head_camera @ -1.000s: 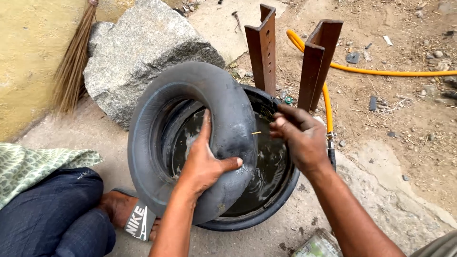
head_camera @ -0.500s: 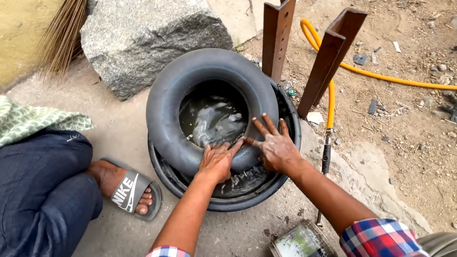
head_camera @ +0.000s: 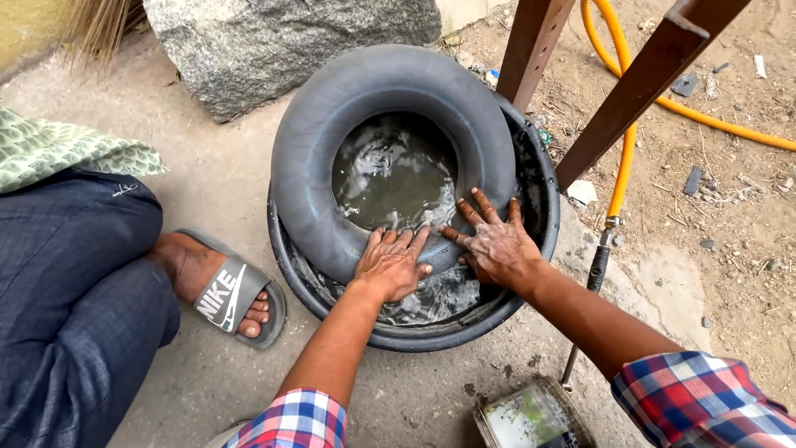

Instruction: Locating and repairing a puncture in a rubber tire tube using a water bucket for leak detection.

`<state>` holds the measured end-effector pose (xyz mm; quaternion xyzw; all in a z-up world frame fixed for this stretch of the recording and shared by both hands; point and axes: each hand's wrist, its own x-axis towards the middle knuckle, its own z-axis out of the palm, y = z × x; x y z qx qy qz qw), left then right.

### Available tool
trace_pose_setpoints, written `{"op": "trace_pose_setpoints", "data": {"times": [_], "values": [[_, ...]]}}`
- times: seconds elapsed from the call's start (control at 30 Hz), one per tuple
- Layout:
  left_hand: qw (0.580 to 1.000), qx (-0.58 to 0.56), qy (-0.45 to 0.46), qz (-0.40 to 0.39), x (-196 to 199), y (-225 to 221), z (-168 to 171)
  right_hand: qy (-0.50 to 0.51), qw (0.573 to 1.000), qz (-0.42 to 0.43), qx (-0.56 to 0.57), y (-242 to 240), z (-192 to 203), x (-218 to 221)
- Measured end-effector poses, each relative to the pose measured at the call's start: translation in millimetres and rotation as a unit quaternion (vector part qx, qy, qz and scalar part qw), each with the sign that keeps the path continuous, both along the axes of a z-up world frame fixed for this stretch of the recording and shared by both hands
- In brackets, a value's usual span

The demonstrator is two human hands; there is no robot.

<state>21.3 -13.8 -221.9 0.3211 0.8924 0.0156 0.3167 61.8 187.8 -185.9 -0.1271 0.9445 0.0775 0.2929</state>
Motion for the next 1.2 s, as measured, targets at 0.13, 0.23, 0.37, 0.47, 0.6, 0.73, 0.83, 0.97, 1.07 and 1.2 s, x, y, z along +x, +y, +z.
{"op": "trace_pose_setpoints", "data": {"times": [0.13,0.23,0.37,0.47,0.6,0.73,0.83,0.97,1.07,1.2], "values": [[1.0,0.009,0.004,0.001,-4,3,3,-0.006,1.0,-0.003,-0.004,-1,-4,-3],[1.0,0.002,-0.007,0.009,-6,3,2,-0.015,1.0,-0.003,-0.002,-5,-6,-5],[0.999,-0.018,-0.033,0.009,-9,6,-2,-0.031,0.999,0.008,0.004,-2,-17,-7],[0.999,-0.045,-0.015,-0.023,-9,5,-27,-0.039,0.999,0.029,0.021,0,-19,-8],[0.998,-0.057,-0.027,-0.028,-12,8,-2,-0.06,0.997,0.029,0.043,-5,-18,-12],[0.998,-0.045,-0.028,-0.018,-13,8,-6,-0.065,0.997,0.009,0.028,-4,-24,-12],[0.995,-0.064,-0.073,0.004,-12,12,3,-0.061,0.997,0.016,0.04,-8,-7,-10],[0.996,-0.077,-0.046,-0.009,-11,13,-3,-0.091,0.993,0.031,0.067,-11,6,-13],[0.996,-0.083,-0.039,-0.015,-10,9,-24,-0.062,0.995,0.059,0.047,-2,-3,-22],[0.992,-0.111,-0.048,-0.033,-6,7,2,0.047,0.985,0.091,0.14,6,25,-36]]}}
